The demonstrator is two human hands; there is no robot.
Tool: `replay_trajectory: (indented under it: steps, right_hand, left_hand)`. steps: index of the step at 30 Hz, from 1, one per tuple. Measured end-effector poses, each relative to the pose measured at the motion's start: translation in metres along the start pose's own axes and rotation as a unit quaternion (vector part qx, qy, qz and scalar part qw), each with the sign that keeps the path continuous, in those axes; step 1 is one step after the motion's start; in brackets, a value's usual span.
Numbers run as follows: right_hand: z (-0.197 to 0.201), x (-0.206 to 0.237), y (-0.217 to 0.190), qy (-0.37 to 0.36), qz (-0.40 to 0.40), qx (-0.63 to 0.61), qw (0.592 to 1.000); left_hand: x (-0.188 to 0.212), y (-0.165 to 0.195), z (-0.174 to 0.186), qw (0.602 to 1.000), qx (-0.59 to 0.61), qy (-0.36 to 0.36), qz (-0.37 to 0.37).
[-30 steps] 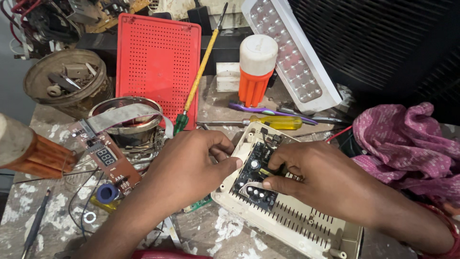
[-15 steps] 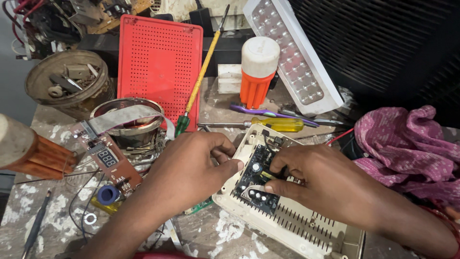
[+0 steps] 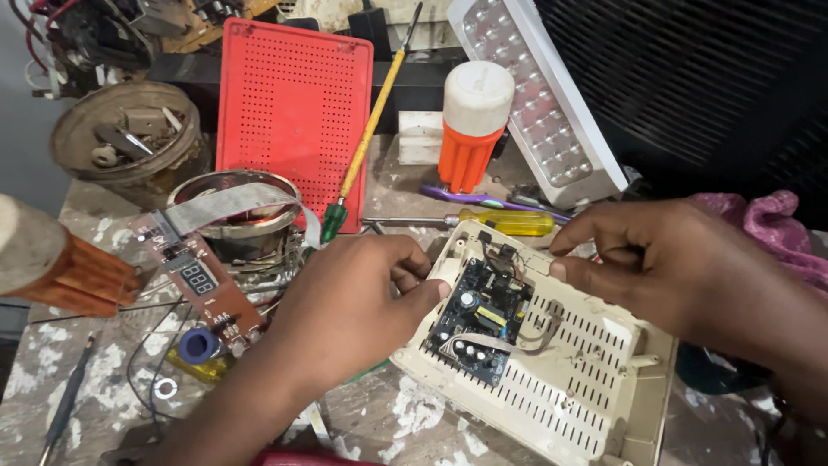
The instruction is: The person wipes a circuit board and a white plastic enclosure with a pink cloth, repositions the board inside the enclosure, handles a small green board and wires, and uses a screwdriver on the assembly at the end.
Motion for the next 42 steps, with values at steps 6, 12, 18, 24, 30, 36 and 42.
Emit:
replay_trajectory:
  steps: [6,12,18,24,30,36,42]
  right_hand:
    - [0.002,-0.003,0.002,-0.028,-0.012,0.033,0.999]
    - [0.001,-0.006,-0.016,-0.127,-0.051,0.111,0.984]
    - [-0.007,-0.01,-0.013,-0.152,0.02,0.133,0.979]
    - [-0.018,-0.009,0.0,-0.155,0.067,0.142,0.975]
    - [-0.02,-0.009,0.004,-0.131,0.118,0.117,0.977]
    - [-0.02,-0.008,0.001,-0.13,0.111,0.134,0.976]
    - [-0.017,-0.008,-0.007,-0.138,0.09,0.128,0.978]
  left_hand:
    - [-0.002,0.002,-0.007,0.999,-0.021,0.034,-0.006]
    - [0.002,0.006,-0.014,0.987,0.002,0.079,-0.142]
    - [0.0,-0.003,-0.025,0.992,-0.024,0.018,-0.125]
    - [-0.001,-0.002,-0.026,0.987,-0.046,-0.001,-0.157]
    - [-0.001,0.004,-0.024,0.99,-0.049,0.0,-0.133]
    - [-0.001,0.004,-0.025,0.991,-0.038,0.0,-0.131]
    - [-0.002,0.003,-0.027,0.989,-0.035,0.005,-0.146]
Point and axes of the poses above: each hand's wrist, its own x-axis away from the middle knuckle, its own z-axis out of the back of the hand, y = z × x, the point moved 2 cm from there along -x, towards the middle knuckle, and after that the axes turned 15 degrees about z, right-handed, at the moved point
